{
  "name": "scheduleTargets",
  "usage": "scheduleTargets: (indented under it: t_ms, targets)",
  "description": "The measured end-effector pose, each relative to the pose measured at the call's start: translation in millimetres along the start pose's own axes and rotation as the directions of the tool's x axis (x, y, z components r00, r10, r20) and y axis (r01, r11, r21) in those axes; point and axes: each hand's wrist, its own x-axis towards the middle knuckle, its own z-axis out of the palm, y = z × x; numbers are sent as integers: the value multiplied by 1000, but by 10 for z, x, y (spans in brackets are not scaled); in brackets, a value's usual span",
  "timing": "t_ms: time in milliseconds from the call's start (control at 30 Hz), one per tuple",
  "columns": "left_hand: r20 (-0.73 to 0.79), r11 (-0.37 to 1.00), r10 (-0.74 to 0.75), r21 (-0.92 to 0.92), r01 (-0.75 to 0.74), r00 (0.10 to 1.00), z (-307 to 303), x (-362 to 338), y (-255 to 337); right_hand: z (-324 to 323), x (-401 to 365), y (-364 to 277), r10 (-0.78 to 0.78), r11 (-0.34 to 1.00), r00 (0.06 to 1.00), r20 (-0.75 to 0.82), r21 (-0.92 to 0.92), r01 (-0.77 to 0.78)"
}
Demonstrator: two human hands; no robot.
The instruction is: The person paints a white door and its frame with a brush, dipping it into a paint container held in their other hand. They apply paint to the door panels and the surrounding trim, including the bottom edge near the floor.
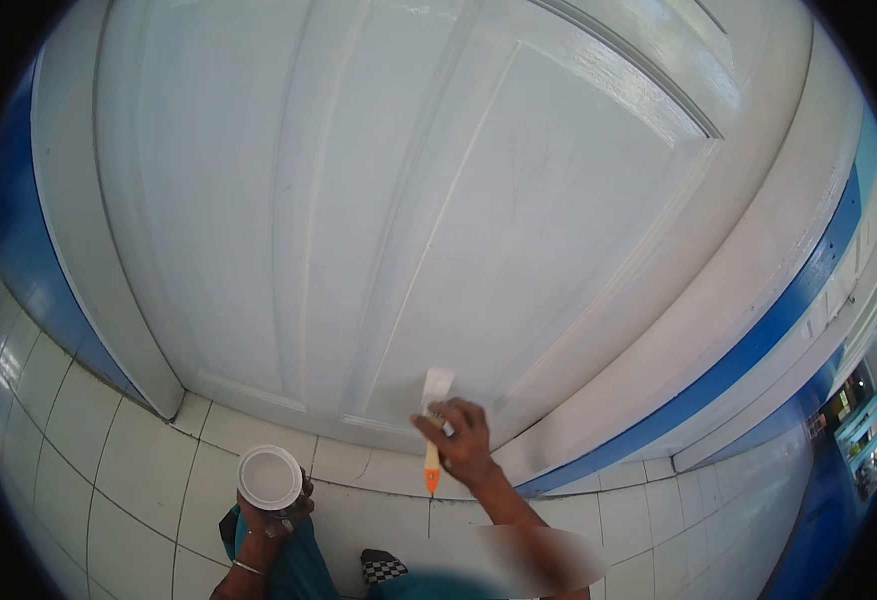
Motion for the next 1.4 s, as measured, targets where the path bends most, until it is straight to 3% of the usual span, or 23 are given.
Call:
scheduleTargets:
  t_ms: [67, 133, 267, 400, 500, 600, 733, 800, 867, 967, 1067, 1133, 1200, 1267, 1400]
  targets:
    - [-5, 999, -5, -46, 4, 1000, 15, -12, -12, 270, -323, -138, -61, 996, 968, 244, 82, 42]
    - [-32, 997, -10, -71, 8, 999, 36, -18, 17, 223, -198, -152, 50, 963, 978, 202, 249, -101]
    - [-92, 997, -29, -76, 22, 995, 78, -18, -13, -523, 879, 87, 106, 984, 980, -168, 158, -79]
    - [-98, 999, -40, -36, 36, 994, -5, 17, 14, -1167, 1696, 174, 56, 996, 835, -547, 85, -11]
    - [-87, 999, -30, -32, 28, 996, -120, 37, 20, -1193, 1691, 143, -80, 991, 838, -540, -134, 9]
    - [-117, 999, -17, -53, 11, 993, 114, -31, 22, -667, 1034, 97, -39, 991, 980, -193, -130, 14]
    - [-30, 995, -28, -96, 25, 999, 23, -24, 49, 41, 41, -100, -56, 998, 969, 242, 12, 55]
    - [-17, 994, -17, -104, 15, 1000, 16, -19, 37, 121, -48, -129, -28, 975, 963, 269, 221, -33]
    - [-31, 994, -30, -110, 26, 999, 17, -18, 36, -109, 338, -39, 16, 968, 989, 146, 244, -52]
    - [-122, 997, -21, -75, 12, 992, -94, 34, 9, -651, 1201, 79, 88, 979, 974, -208, 200, -46]
    - [-166, 999, 20, 30, -15, 986, -60, 2, 7, -1112, 1818, 88, 28, 993, 865, -501, 113, 33]
    - [-118, 998, 20, 61, -13, 993, -76, 1, -1, -1190, 1927, 85, -147, 985, 815, -560, -158, 69]
    - [-22, 999, 6, 41, -5, 1000, -214, 32, 28, -932, 1738, 129, -174, 984, 881, -440, -109, 141]
    - [-50, 999, -3, -53, 1, 999, -84, -6, 32, -562, 1334, -22, -147, 985, 969, -198, -117, 126]
    - [-26, 998, -10, -55, 8, 1000, -65, -12, 45, 44, 618, -264, -131, 991, 976, 171, 36, 127]
